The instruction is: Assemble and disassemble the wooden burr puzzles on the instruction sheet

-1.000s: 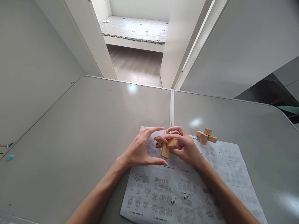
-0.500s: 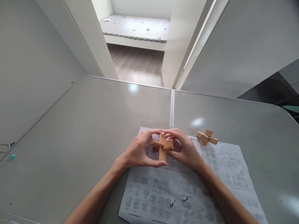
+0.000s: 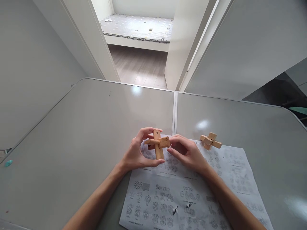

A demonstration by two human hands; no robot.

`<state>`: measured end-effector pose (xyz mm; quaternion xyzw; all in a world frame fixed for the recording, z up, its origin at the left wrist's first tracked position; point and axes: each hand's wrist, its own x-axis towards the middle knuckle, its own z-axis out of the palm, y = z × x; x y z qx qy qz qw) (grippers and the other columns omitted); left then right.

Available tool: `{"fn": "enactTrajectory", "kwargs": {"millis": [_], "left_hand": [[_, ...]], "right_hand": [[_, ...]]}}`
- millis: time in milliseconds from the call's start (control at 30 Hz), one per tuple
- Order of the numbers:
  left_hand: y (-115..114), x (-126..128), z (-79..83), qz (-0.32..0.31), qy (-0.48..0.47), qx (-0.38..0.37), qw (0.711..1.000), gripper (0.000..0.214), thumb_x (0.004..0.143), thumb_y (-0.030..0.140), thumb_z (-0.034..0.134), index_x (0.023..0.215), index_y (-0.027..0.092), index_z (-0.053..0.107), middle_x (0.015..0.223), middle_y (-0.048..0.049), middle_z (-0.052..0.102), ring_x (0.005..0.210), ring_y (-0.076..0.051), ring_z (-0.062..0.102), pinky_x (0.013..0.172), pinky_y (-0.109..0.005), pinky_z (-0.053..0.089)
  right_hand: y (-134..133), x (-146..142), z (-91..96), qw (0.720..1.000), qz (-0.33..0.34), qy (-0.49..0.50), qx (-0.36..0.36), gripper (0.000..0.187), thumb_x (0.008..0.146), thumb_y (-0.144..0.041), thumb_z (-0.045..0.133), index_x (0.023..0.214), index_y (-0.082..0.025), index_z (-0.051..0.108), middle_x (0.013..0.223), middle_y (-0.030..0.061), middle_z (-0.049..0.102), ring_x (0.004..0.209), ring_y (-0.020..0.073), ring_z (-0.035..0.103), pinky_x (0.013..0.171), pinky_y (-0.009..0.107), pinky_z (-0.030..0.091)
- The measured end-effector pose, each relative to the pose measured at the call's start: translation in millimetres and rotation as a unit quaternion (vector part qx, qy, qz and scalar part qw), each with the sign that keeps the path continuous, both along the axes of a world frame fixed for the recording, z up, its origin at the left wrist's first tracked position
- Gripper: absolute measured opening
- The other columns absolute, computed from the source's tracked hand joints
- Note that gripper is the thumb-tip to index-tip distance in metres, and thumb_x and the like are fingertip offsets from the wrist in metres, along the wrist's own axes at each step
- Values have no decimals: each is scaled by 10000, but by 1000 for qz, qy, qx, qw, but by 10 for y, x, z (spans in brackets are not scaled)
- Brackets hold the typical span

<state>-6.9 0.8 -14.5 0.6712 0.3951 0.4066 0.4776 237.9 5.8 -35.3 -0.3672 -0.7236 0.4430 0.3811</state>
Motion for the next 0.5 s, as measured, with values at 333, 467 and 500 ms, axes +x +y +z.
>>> {"fn": "enactTrajectory", "kwargs": {"millis": [333,467,500], "left_hand": [[27,-4,-23,-42,32,-25,998,856,693,400,966,1426,258,550,1319,-119,739,1084,-284,742,869,-385,642],[29,3,-19,-38,42,-41,998,857,680,409,971,1414,266,552,1192,-87,773,1091,-293,736,864,-385,637],[30,6,-19,-37,44,-43,997,856,678,409,970,1412,267,553,1181,-85,774,1086,-292,739,864,-382,637]], "right_hand": [[-17,5,-39,999,-24,-30,1,173,1067,-371,644,989,-237,722,852,22,723,731,182,619,678,316,505],[-14,4,-38,999,-28,-38,4,206,1061,-397,649,949,-237,711,836,21,724,719,186,621,673,323,508],[-14,2,-34,999,-29,-39,5,209,1060,-399,650,942,-236,709,827,18,722,710,183,618,668,320,504]]}}
